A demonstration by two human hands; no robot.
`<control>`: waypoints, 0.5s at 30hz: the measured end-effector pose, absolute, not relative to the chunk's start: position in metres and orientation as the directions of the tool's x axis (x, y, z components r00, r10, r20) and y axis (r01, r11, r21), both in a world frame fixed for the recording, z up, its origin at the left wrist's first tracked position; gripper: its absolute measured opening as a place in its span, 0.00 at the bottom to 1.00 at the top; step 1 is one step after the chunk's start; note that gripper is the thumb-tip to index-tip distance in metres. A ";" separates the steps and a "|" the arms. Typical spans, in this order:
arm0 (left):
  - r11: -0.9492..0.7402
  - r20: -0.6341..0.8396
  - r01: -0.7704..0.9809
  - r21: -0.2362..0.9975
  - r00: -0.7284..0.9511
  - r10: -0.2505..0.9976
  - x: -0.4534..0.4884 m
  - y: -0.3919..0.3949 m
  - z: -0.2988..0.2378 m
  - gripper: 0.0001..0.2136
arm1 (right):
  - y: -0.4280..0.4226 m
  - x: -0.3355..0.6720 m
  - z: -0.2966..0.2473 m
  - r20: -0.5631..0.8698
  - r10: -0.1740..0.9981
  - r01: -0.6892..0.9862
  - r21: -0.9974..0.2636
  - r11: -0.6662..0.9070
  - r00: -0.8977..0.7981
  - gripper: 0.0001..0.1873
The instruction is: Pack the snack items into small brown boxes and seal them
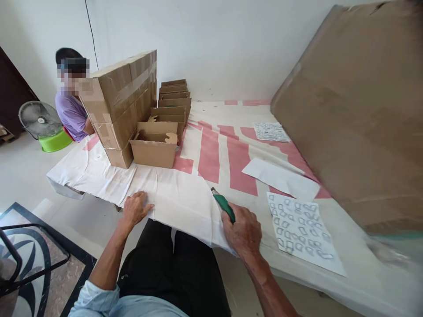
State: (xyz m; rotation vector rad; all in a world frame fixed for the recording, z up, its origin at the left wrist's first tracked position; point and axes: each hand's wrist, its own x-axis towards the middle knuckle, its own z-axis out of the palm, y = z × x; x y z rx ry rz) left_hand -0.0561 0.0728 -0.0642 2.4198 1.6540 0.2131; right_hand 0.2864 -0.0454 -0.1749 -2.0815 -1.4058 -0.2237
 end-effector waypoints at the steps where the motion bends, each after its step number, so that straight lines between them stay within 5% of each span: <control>1: -0.327 0.020 0.915 0.238 0.331 0.943 -0.062 0.079 -0.060 0.19 | -0.046 0.286 -0.176 0.454 0.785 0.884 -0.396 -0.247 0.423 0.19; 7: -0.245 0.041 0.960 0.133 0.242 0.969 -0.090 0.122 -0.045 0.22 | -0.039 0.291 -0.170 0.447 0.786 0.874 -0.426 -0.234 0.428 0.21; 13: -0.148 0.062 0.987 0.068 0.144 0.988 -0.113 0.122 -0.051 0.13 | -0.058 0.269 -0.118 0.648 0.668 0.864 -0.504 0.016 0.366 0.18; 15: -0.173 0.079 0.981 0.089 0.166 0.983 -0.107 0.120 -0.054 0.12 | -0.090 0.250 -0.123 0.567 0.769 0.801 -0.586 0.125 0.295 0.16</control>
